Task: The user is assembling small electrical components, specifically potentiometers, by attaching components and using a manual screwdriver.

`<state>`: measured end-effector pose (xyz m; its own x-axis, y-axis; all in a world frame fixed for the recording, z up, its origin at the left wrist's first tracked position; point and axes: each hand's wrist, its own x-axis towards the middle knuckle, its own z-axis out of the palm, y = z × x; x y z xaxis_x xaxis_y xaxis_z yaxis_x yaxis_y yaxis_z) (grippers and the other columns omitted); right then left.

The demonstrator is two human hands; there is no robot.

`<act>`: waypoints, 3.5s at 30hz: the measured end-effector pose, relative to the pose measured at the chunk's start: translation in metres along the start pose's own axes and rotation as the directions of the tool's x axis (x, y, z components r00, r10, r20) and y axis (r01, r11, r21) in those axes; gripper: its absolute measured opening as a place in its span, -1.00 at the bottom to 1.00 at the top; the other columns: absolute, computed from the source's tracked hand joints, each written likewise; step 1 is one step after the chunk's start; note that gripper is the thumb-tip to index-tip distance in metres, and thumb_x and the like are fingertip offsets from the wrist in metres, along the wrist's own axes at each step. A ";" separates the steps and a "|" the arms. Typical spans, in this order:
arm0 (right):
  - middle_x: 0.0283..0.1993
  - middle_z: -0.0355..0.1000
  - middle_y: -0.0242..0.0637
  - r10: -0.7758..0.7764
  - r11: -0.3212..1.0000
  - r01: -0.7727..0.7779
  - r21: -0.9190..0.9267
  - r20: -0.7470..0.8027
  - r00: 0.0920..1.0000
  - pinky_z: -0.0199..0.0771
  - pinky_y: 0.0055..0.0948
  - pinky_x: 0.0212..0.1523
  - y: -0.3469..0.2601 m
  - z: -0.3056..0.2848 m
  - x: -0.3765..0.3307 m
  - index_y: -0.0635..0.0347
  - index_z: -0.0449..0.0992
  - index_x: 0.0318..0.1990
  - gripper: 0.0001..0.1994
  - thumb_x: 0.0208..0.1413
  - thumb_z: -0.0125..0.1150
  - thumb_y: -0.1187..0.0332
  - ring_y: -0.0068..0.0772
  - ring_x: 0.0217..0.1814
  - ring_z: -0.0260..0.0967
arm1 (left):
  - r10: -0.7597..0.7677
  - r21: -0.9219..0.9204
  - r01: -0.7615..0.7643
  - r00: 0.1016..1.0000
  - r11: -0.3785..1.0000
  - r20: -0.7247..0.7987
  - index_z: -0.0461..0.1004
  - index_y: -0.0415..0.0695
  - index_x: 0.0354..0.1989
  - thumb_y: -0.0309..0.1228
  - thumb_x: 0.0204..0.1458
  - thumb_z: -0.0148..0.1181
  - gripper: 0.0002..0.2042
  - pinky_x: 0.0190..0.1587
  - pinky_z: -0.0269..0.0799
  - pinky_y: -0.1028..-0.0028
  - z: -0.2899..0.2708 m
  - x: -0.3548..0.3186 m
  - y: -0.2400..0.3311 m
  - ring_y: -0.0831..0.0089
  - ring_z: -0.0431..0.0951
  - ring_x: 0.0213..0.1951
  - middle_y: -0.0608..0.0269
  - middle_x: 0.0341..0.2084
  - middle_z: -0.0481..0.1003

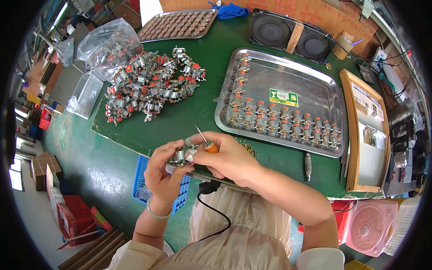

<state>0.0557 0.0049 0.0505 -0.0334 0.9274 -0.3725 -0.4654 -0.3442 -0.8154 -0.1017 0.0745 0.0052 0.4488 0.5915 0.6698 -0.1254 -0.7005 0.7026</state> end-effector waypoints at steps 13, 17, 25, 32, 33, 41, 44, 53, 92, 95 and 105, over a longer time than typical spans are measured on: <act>-0.37 0.39 -0.15 -0.460 0.286 0.281 -0.916 0.126 0.879 0.36 -0.42 -0.30 -0.006 -0.016 -0.018 0.29 0.40 -0.21 -0.72 -0.17 0.16 0.51 -0.25 -0.34 0.38 | -0.058 0.177 -0.019 0.905 0.984 0.422 0.36 -0.21 -0.10 -0.56 -0.34 0.29 -0.51 -0.19 0.40 0.38 -0.017 0.030 0.012 0.23 0.44 -0.21 0.14 -0.27 0.46; -0.41 0.38 -0.16 -0.511 0.294 0.262 -0.919 0.081 0.856 0.37 -0.43 -0.37 -0.009 -0.021 -0.030 0.28 0.40 -0.20 -0.69 -0.20 0.19 0.49 -0.29 -0.41 0.38 | -0.090 0.325 -0.095 0.854 0.941 0.512 0.33 -0.16 -0.05 -0.57 -0.31 0.26 -0.49 -0.12 0.35 0.34 -0.006 0.026 0.003 0.21 0.39 -0.11 0.13 -0.12 0.40; -0.35 0.35 -0.17 -0.695 0.334 0.348 -0.876 0.020 0.719 0.38 -0.42 -0.38 0.003 -0.007 -0.039 0.29 0.33 -0.13 -0.58 -0.27 0.19 0.54 -0.28 -0.41 0.35 | -0.048 0.238 0.002 0.980 0.971 0.191 0.32 -0.17 -0.07 -0.46 -0.37 0.34 -0.44 -0.15 0.29 0.29 0.035 0.005 0.028 0.19 0.35 -0.16 0.06 -0.20 0.33; -0.41 0.34 -0.26 -0.467 0.832 0.413 -0.370 -0.067 0.882 0.29 -0.56 -0.29 -0.001 -0.013 -0.047 0.32 0.33 -0.15 -0.68 -0.13 0.16 0.60 -0.42 -0.35 0.33 | -0.228 -0.213 0.239 0.971 0.947 0.078 0.36 -0.30 -0.13 -0.63 -0.08 0.09 -0.72 -0.22 0.40 0.54 0.037 -0.001 0.024 0.41 0.45 -0.25 0.08 -0.24 0.39; -0.41 0.34 -0.26 -0.467 0.833 0.411 -0.371 -0.072 0.881 0.29 -0.56 -0.29 -0.001 -0.017 -0.047 0.32 0.33 -0.15 -0.68 -0.13 0.16 0.60 -0.42 -0.35 0.33 | -0.229 -0.217 0.241 0.970 0.946 0.082 0.36 -0.30 -0.13 -0.63 -0.08 0.09 -0.72 -0.22 0.40 0.54 0.037 -0.002 0.024 0.41 0.45 -0.25 0.08 -0.24 0.39; -0.41 0.28 -0.26 -0.716 0.323 0.457 -0.829 0.102 0.691 0.32 -0.45 -0.47 0.005 -0.028 -0.046 0.28 0.36 -0.29 -0.77 -0.18 0.17 0.62 -0.34 -0.45 0.34 | -0.383 -0.291 0.469 0.871 0.834 0.307 0.37 -0.31 -0.08 -0.61 -0.05 0.10 -0.70 -0.23 0.41 0.59 0.038 0.004 0.030 0.50 0.48 -0.29 0.13 -0.25 0.42; -0.39 0.27 -0.23 -0.750 0.155 0.411 -0.899 0.163 0.641 0.33 -0.42 -0.56 0.009 -0.027 -0.050 0.26 0.35 -0.30 -0.73 -0.25 0.18 0.62 -0.28 -0.50 0.34 | -0.373 -0.162 0.431 0.880 0.888 0.295 0.42 -0.28 -0.12 -0.60 -0.11 0.16 -0.69 -0.27 0.42 0.58 0.040 0.005 0.030 0.47 0.50 -0.34 0.11 -0.30 0.47; -0.43 0.27 -0.23 -0.771 0.003 0.276 -0.961 0.174 0.613 0.32 -0.38 -0.61 0.013 -0.023 -0.058 0.30 0.34 -0.34 -0.71 -0.35 0.13 0.64 -0.23 -0.56 0.32 | 0.069 0.150 -0.083 0.993 0.985 0.097 0.48 -0.27 -0.22 -0.67 -0.23 0.20 -0.70 -0.34 0.42 0.50 0.054 0.002 0.023 0.30 0.51 -0.38 0.07 -0.35 0.50; -0.49 0.30 -0.20 -0.748 0.274 -0.375 -0.886 -0.441 0.496 0.31 -0.39 -0.49 0.031 -0.099 -0.139 0.27 0.35 -0.38 -0.76 -0.24 0.27 0.48 -0.26 -0.53 0.27 | -0.577 -0.560 0.647 0.748 0.519 0.329 0.30 -0.27 -0.22 -0.45 0.08 -0.02 -0.84 -0.24 0.41 0.49 0.072 0.005 0.033 0.46 0.48 -0.33 0.07 -0.31 0.47; -0.49 0.30 -0.25 -0.789 0.381 -0.104 -0.919 -0.381 0.483 0.29 -0.46 -0.50 0.033 -0.090 -0.136 0.28 0.36 -0.39 -0.78 -0.22 0.27 0.51 -0.40 -0.53 0.28 | -0.568 -0.582 0.634 0.756 0.509 0.326 0.30 -0.27 -0.24 -0.44 0.09 -0.02 -0.85 -0.23 0.41 0.47 0.075 0.006 0.036 0.46 0.48 -0.33 0.06 -0.31 0.47; -0.34 0.44 -0.34 -0.260 0.964 0.237 -0.118 -0.240 0.935 0.23 -0.71 -0.53 0.026 -0.044 -0.094 0.31 0.44 -0.23 -0.86 0.05 0.06 0.47 -0.73 -0.42 0.28 | -0.411 -0.635 0.549 0.833 0.543 0.370 0.29 -0.29 -0.22 -0.54 0.06 -0.01 -0.87 -0.11 0.36 0.48 0.076 0.005 0.039 0.45 0.45 -0.21 0.05 -0.23 0.43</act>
<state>0.0856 -0.0973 0.0452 0.3018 0.9219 -0.2430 -0.3526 -0.1289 -0.9269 -0.0374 0.0198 0.0177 0.7526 0.6331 0.1810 -0.3838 0.1984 0.9019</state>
